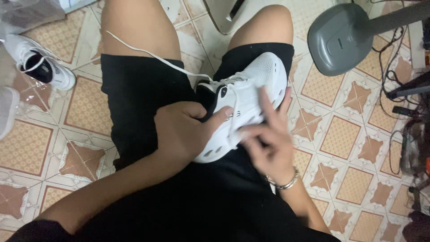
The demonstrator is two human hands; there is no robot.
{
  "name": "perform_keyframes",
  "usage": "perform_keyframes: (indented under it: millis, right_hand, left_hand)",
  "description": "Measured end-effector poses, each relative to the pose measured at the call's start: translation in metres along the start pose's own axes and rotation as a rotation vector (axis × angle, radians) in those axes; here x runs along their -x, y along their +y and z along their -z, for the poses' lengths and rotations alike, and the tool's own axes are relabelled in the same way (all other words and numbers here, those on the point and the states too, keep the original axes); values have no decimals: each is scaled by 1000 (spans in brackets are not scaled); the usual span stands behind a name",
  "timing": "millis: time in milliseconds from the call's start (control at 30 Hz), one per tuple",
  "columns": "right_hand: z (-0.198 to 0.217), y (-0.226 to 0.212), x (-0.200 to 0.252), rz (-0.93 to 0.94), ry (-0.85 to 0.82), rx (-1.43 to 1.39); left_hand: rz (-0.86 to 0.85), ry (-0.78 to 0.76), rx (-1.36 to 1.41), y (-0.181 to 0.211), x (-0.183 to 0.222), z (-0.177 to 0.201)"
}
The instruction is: Applying cleaning fluid or glue to a shoe, lacing it, and placing it into a plastic bag.
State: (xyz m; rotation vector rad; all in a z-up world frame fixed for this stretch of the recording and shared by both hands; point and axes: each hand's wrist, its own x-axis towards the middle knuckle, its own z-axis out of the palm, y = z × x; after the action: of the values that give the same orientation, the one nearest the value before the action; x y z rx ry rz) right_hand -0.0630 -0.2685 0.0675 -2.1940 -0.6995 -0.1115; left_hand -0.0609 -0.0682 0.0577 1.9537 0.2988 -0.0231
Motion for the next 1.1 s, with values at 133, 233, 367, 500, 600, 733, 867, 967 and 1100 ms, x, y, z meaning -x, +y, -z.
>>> perform_keyframes:
  millis: [133,233,367,500,600,733,867,967,1100]
  right_hand:
    - [6,1,2,-379,172,-93]
    - [5,-4,4,-139,62,-67]
    - [7,-3,5,-333,76,-65]
    - [-3,-4,8,-101,11,78]
    - [1,4,9,-199,22,8]
    - [1,-5,7,-360,172,-96]
    - [1,8,10,-151,34,76]
    - [3,8,11,-226,101,-2]
    - [2,-8,-1,-16,14,67]
  left_hand:
    - [38,-5,-12,-2,5,-3]
    - [-173,42,-129,-5,4,-6]
    - [-198,9,-116,-5,4,-6]
    - [-174,-2,-129,-4,3,-8]
    - [-180,-6,-81,-7,1,-7]
    - [-198,8,-82,-5,3,-5]
    - [-152,-23,-135,-4,0,-5]
    - [-139,0,-120,-5,3,-5]
    - [-210,-15,-129,-8,2,-4]
